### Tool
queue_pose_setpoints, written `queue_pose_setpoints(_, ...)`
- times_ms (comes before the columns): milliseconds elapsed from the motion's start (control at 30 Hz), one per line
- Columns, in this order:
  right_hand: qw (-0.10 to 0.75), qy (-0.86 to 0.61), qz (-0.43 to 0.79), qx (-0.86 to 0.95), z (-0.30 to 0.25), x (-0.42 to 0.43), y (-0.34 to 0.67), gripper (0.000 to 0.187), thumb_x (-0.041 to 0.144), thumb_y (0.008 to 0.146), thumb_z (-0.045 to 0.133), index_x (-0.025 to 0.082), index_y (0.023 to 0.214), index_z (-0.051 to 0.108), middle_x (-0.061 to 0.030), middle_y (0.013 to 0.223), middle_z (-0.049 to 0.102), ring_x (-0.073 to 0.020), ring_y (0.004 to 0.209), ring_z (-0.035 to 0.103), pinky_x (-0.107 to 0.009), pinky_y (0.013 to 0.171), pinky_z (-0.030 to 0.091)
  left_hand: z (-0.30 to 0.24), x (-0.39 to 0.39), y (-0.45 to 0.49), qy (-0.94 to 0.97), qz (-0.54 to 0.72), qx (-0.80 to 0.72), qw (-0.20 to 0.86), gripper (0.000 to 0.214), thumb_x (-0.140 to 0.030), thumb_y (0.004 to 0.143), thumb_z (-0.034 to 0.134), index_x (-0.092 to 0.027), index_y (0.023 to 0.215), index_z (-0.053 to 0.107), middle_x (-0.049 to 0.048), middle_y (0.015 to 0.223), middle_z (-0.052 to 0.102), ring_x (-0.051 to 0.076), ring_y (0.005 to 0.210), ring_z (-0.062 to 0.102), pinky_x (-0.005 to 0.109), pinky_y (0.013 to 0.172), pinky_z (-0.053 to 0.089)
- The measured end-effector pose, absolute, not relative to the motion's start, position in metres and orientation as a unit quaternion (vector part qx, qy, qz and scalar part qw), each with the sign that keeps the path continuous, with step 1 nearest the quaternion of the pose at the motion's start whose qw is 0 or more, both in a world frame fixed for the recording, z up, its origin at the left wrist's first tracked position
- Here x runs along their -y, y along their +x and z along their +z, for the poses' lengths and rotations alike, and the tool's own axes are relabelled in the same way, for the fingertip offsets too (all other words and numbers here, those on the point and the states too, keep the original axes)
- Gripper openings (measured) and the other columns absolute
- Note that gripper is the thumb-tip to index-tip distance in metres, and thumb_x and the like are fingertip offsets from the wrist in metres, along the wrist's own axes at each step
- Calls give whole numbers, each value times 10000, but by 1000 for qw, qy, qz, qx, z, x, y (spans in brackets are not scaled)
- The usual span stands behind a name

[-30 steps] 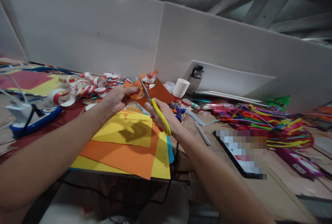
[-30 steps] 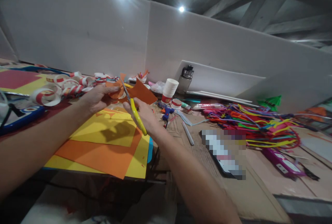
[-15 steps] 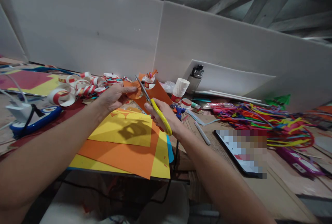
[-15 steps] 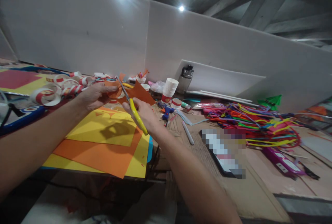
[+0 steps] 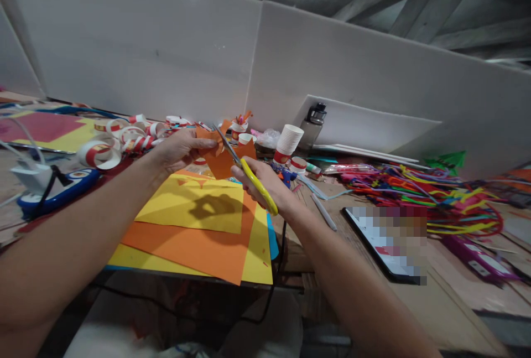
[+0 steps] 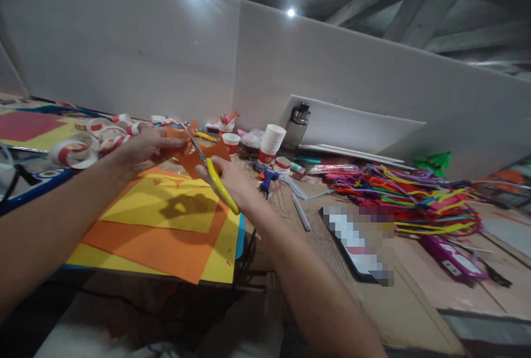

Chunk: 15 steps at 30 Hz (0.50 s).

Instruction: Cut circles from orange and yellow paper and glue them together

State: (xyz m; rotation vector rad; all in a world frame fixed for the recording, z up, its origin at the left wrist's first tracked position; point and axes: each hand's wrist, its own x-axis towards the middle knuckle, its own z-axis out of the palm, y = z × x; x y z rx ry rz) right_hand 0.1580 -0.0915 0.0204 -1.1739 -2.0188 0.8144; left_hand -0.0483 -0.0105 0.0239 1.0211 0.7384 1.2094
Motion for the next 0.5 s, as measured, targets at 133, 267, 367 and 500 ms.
queue_pose_setpoints(133,325,-454,296,775,16,90,158,407,584,915,536,211,779,445,31,729,465,-101,636,437,-231,566,352,27,13,-48,457,511,-353,637,184,27,684,696,-144,722,751,95,687,729,218,713,723,251,641,558)
queue_pose_setpoints(267,320,-457,272,784,12,90,157,387,565,932,515,211,791,449,29,738,485,-109,648,435,-247,592,338,24,13,-48,500,500,-326,628,150,7,665,706,-140,662,738,94,671,726,181,624,683,227,591,537)
queue_pose_setpoints(367,323,-454,257,789,13,90,156,383,545,945,504,209,775,433,33,735,468,-111,658,425,-257,613,328,22,12,-49,523,493,-300,627,138,-7,655,710,-141,630,730,87,661,722,149,568,644,203,553,519)
queue_pose_setpoints(500,328,-439,256,796,14,91,156,372,523,949,507,211,768,420,39,731,439,-109,655,397,-257,613,309,22,10,-52,529,482,-304,629,121,-20,646,724,-139,622,726,97,654,711,154,557,634,210,543,509)
